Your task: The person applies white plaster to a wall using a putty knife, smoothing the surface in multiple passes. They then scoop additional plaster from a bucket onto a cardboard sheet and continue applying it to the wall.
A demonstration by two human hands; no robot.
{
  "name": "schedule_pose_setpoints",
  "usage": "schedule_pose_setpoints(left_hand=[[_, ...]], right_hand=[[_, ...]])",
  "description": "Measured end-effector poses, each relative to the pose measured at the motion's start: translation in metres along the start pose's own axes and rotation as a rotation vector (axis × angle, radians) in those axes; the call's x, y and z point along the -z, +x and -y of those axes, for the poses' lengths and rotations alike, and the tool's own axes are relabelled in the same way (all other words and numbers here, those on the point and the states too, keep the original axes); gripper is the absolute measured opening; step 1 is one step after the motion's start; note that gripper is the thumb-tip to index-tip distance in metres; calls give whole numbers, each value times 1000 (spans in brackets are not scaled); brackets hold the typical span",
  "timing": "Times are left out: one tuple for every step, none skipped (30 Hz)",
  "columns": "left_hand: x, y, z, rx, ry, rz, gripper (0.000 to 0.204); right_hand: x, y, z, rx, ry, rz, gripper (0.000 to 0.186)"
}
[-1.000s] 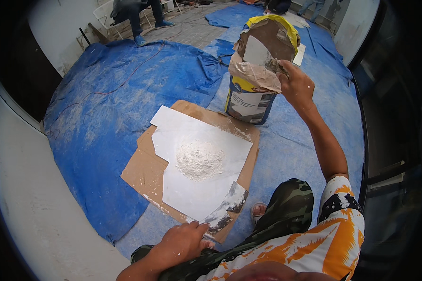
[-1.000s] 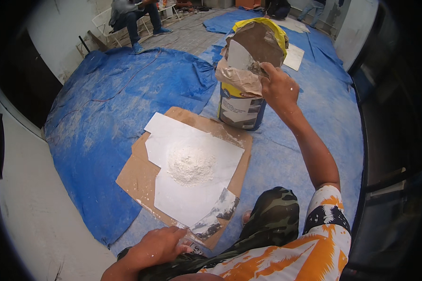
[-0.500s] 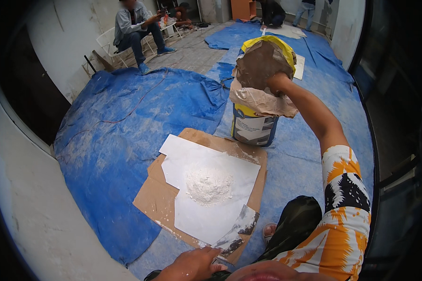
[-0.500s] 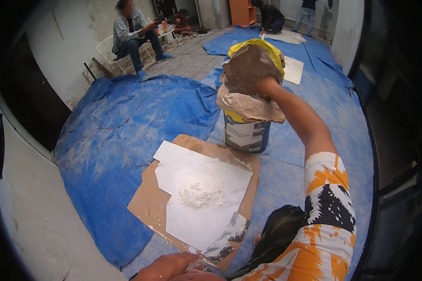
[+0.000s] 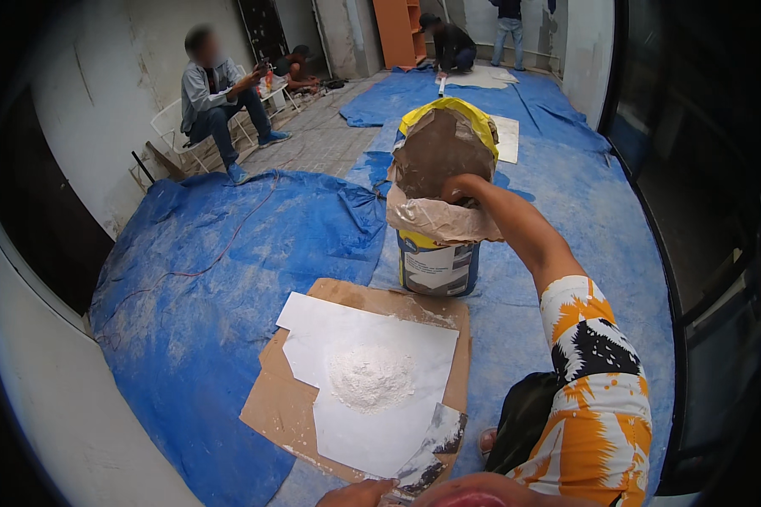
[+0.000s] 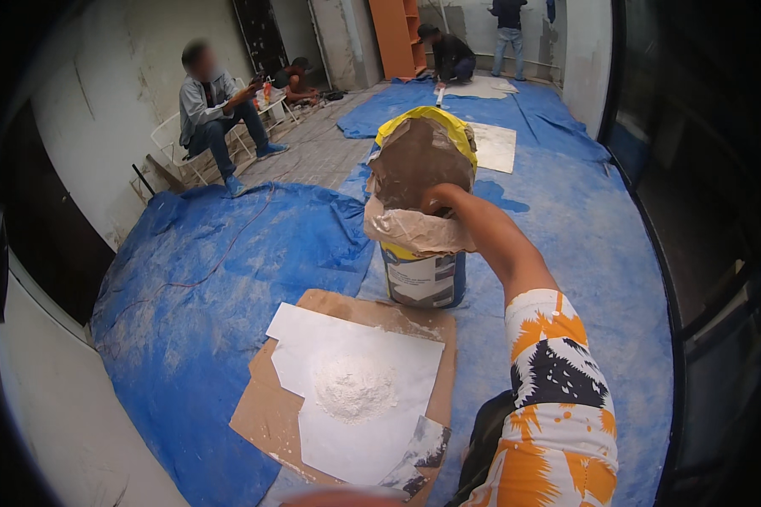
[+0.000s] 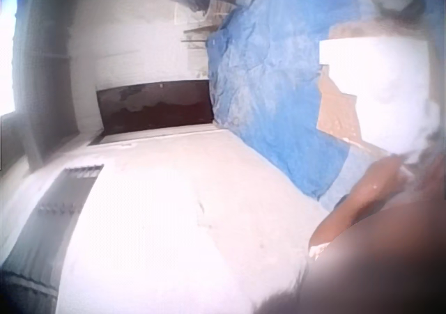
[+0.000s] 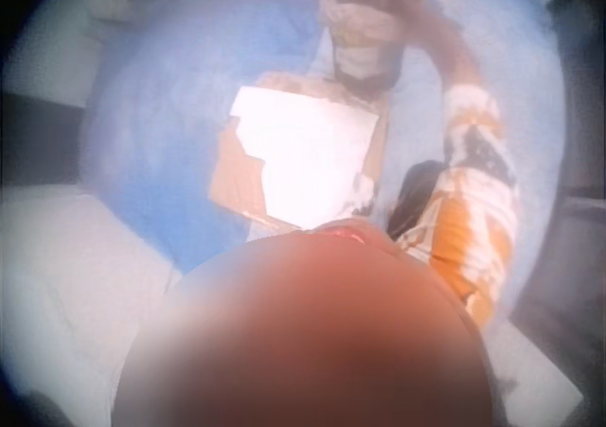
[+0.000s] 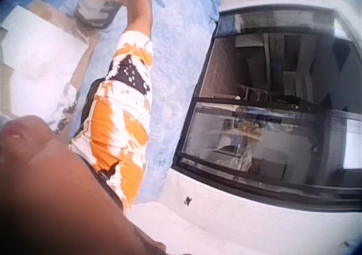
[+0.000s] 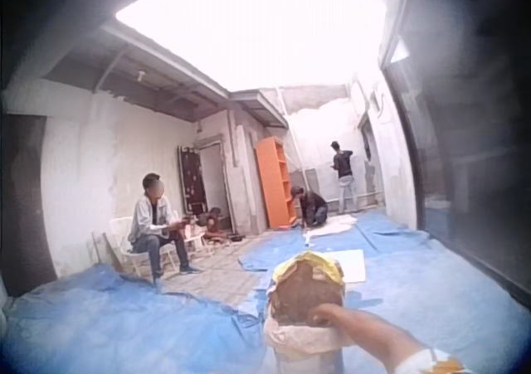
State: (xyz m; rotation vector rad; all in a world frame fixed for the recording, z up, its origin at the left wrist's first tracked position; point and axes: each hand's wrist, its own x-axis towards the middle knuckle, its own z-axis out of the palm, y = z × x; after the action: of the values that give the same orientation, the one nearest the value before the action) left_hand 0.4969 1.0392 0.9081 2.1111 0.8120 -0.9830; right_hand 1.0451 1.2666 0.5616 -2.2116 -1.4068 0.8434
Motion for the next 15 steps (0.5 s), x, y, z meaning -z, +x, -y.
schedule_pose_setpoints(left_hand=[[0, -1, -5, 5, -12, 6, 51], [0, -1, -9, 10, -25, 12, 52], [1, -1, -13, 13, -38, 17, 52], [2, -1, -15, 17, -51, 19, 52], [2, -1, -18, 19, -59, 21, 52], [3, -1, -19, 22, -67, 20, 52], [3, -1, -21, 22, -78, 19, 52], [2, -2, -21, 21, -88, 21, 52], [1, -3, -22, 20, -92, 18, 52], [0, -4, -23, 18, -102, 17, 52], [-2, -6, -23, 15, -108, 12, 52], [-4, -8, -24, 11, -115, 8, 53], [-7, -12, -24, 5, -119, 3, 53], [-10, -15, -25, -1, -123, -4, 53], [-13, -19, -25, -5, -132, -11, 53]], right_hand=[[0, 3, -2, -24, 30, 1, 42], [-1, 4, -5, -23, 42, 46, 42], [0, 6, -9, -17, 48, 67, 42], [1, 8, -12, -49, 30, 52, 42], [2, 9, -17, 26, 156, 16, 42], [4, 10, -20, 62, 258, -56, 41], [6, 10, -24, 69, 337, -73, 40], [8, 9, -27, 61, 423, -156, 39], [10, 7, -28, 24, 486, -183, 37], [12, 3, -29, -14, 548, -210, 36], [14, -2, -29, 15, 525, -226, 39], [15, -8, -29, 44, 501, -242, 42], [16, -16, -27, 52, 464, -313, 46], [16, -25, -24, 37, 557, -284, 45], [16, -35, -21, 1, 635, -310, 43]])
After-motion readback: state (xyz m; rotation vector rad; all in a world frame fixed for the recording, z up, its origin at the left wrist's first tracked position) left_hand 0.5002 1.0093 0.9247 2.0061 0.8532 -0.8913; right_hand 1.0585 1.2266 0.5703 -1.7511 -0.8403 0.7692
